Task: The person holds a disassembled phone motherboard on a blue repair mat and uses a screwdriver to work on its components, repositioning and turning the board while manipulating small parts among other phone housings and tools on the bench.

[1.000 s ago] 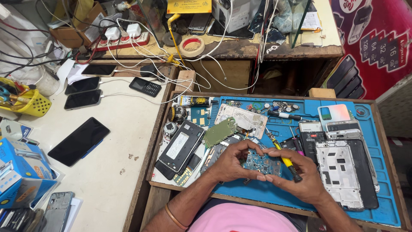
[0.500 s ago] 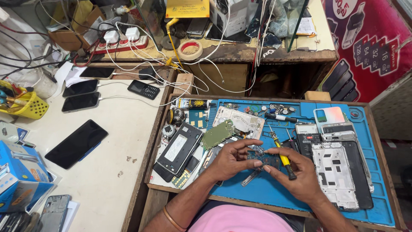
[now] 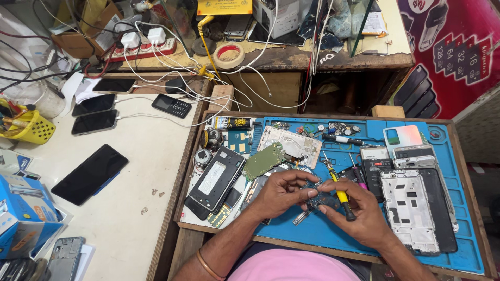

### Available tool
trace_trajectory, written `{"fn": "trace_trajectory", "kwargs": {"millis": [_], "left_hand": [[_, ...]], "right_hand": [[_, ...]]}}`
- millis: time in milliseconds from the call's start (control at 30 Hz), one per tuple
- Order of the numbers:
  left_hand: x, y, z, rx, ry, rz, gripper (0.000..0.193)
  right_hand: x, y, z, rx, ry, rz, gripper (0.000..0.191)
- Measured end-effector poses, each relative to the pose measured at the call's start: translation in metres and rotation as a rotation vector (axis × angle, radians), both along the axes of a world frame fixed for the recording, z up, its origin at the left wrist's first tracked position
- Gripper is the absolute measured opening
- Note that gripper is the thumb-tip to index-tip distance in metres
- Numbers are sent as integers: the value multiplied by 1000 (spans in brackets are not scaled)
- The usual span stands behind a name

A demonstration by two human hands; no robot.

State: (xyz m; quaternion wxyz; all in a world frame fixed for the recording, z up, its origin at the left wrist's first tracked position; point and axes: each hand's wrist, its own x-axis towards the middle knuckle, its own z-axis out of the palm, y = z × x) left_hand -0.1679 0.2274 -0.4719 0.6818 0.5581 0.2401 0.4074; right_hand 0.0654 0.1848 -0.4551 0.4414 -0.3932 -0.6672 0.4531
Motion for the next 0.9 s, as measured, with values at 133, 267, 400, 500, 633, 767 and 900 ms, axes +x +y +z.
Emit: {"fn": "trace_trajectory", "kwargs": {"millis": [133, 267, 400, 500, 633, 767, 900], "left_hand": [[0, -2, 1, -2, 3, 2, 34], [0, -3, -1, 6, -5, -3, 34], [1, -2, -3, 25, -3, 15, 34], [1, -1, -3, 45, 0, 39, 34], [-1, -2, -2, 83, 1, 17, 36], [-3, -5, 3, 83, 83, -20, 42], [-4, -8, 9, 170, 166, -25, 54]], "right_hand": [[0, -1, -3, -6, 24, 19, 42], [0, -2, -7, -26, 3, 11, 42], [2, -2, -9, -55, 21, 17, 43], [4, -1, -9, -40, 6, 25, 43], [4, -1, -7, -26, 33, 28, 43], [6, -1, -2, -60, 62, 35, 39], [8, 0, 3, -92, 148, 9, 38]]}}
